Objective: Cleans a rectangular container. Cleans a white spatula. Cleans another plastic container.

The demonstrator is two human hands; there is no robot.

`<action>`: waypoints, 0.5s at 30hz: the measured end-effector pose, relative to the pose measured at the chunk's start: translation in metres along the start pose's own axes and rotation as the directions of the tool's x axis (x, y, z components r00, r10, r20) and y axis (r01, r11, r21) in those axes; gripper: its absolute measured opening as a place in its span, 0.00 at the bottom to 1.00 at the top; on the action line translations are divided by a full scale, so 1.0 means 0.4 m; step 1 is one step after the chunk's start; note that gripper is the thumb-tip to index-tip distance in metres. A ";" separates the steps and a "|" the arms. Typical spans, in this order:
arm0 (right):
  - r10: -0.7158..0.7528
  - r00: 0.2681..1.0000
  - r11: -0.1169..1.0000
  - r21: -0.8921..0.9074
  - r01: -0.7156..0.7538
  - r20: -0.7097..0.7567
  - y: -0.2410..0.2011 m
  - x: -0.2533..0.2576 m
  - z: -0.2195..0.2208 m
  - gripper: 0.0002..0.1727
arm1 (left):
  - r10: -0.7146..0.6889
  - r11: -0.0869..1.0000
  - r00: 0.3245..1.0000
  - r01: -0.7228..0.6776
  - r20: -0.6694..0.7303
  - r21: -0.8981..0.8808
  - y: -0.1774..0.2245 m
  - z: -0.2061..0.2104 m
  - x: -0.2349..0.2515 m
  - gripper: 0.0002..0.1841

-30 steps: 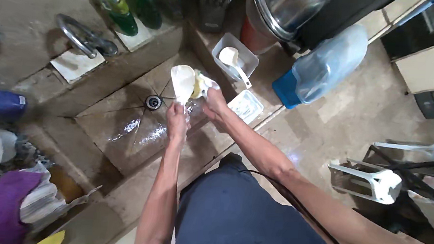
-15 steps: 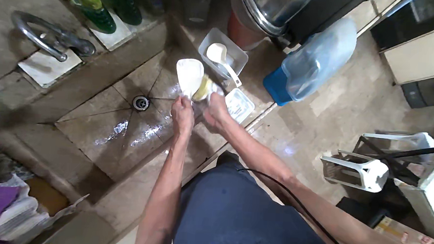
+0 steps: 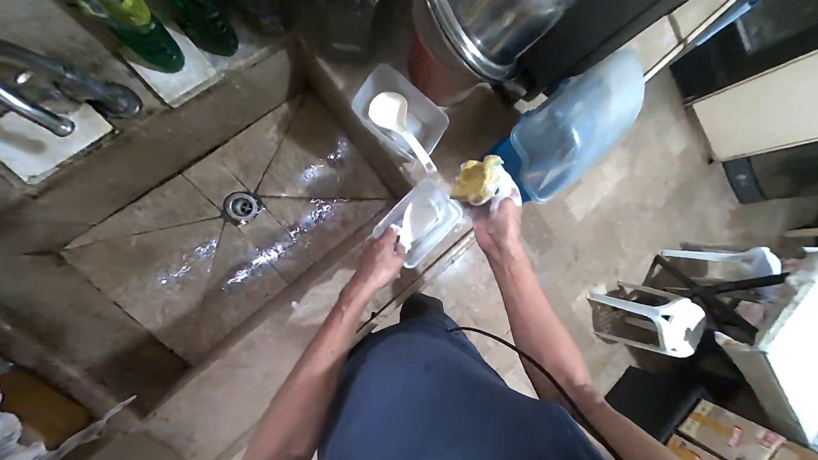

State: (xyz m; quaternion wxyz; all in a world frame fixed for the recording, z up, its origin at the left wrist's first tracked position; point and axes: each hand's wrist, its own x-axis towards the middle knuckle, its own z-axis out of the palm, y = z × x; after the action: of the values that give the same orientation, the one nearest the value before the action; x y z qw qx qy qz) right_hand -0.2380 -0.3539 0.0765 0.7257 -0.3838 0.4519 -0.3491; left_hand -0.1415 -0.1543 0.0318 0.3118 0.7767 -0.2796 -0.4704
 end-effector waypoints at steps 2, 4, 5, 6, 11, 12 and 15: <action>0.039 0.999 0.999 0.035 -0.038 -0.020 0.003 0.016 -0.002 0.18 | 0.032 0.998 0.998 -0.029 -0.051 0.051 0.012 0.027 0.018 0.18; 0.089 0.995 0.993 0.079 -0.085 -0.053 0.004 0.028 0.004 0.20 | 0.114 0.981 0.987 -0.094 -0.111 0.169 0.035 0.035 0.028 0.17; 0.114 0.992 0.990 0.093 -0.109 -0.054 0.003 0.034 0.008 0.21 | 0.158 0.964 0.980 -0.126 -0.123 0.234 0.045 0.035 0.031 0.16; 0.133 0.990 0.986 0.105 -0.129 -0.034 0.004 0.042 0.012 0.22 | 0.194 0.941 0.973 -0.148 -0.128 0.303 0.054 0.033 0.035 0.16; 0.065 0.994 0.997 0.024 -0.067 0.084 -0.003 0.095 0.046 0.20 | 0.214 0.905 0.971 -0.156 -0.107 0.397 0.092 -0.019 0.050 0.16; 0.058 0.994 0.998 0.032 -0.061 0.096 -0.015 0.105 0.059 0.19 | 0.244 0.912 0.959 -0.177 -0.144 0.369 0.107 -0.049 0.060 0.16; 0.082 0.986 0.991 0.097 -0.097 0.147 -0.030 0.133 0.071 0.19 | 0.266 0.931 0.911 -0.159 -0.314 0.330 0.172 -0.165 0.178 0.17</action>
State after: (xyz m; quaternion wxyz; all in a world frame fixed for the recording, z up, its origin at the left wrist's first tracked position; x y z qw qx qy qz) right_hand -0.1952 -0.3980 0.0748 0.7900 -0.3488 0.3972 -0.3107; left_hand -0.0627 -0.2359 0.0675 0.2864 0.8508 -0.3703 -0.2387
